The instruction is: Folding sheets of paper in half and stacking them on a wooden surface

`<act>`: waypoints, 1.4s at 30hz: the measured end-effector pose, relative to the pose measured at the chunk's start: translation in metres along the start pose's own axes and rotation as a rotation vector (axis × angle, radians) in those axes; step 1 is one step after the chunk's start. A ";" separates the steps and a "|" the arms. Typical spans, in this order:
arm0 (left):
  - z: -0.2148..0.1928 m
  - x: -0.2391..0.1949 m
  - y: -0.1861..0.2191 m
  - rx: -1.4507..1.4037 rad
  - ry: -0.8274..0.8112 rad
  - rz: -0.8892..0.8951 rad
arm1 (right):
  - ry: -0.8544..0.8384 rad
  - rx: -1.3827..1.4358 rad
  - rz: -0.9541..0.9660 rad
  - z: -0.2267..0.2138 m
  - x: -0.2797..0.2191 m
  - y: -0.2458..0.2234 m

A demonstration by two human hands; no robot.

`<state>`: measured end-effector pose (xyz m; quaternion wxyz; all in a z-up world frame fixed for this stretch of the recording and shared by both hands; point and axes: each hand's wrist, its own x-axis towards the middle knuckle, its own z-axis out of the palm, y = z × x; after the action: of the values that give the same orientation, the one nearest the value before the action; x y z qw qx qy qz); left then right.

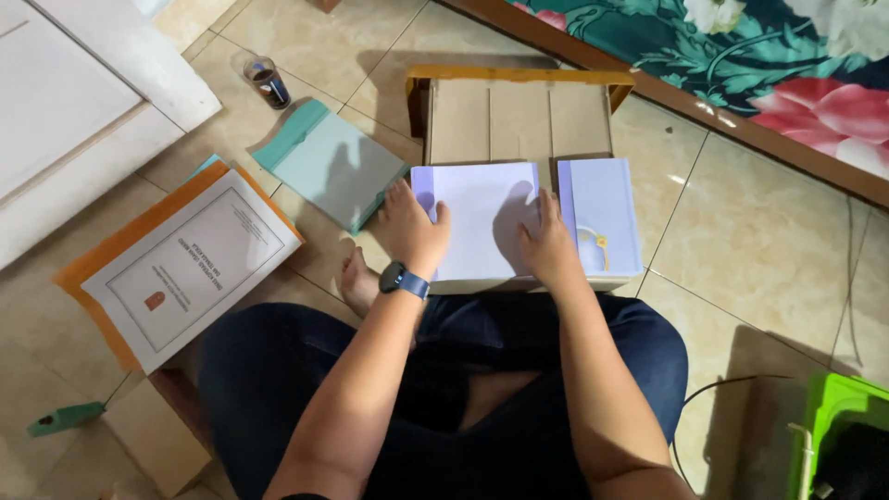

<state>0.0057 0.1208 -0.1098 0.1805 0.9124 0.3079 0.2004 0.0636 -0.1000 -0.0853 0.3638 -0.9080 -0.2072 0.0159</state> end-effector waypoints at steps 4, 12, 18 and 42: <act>-0.011 -0.004 0.009 -0.303 -0.163 -0.141 | -0.129 0.021 0.090 -0.009 -0.003 -0.025; 0.016 0.015 -0.021 -0.384 -0.117 -0.302 | -0.193 0.230 0.243 -0.026 -0.002 -0.039; -0.078 -0.010 0.026 -0.905 -0.044 0.075 | -0.019 0.660 0.343 -0.028 0.005 -0.029; -0.090 -0.008 0.021 -0.781 -0.146 0.124 | -0.021 0.474 0.052 -0.053 -0.011 -0.035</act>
<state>-0.0323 0.1185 -0.0252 0.5227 0.8038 0.1391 0.2475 0.0502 -0.1159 -0.0243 0.5640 -0.8021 -0.1781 0.0827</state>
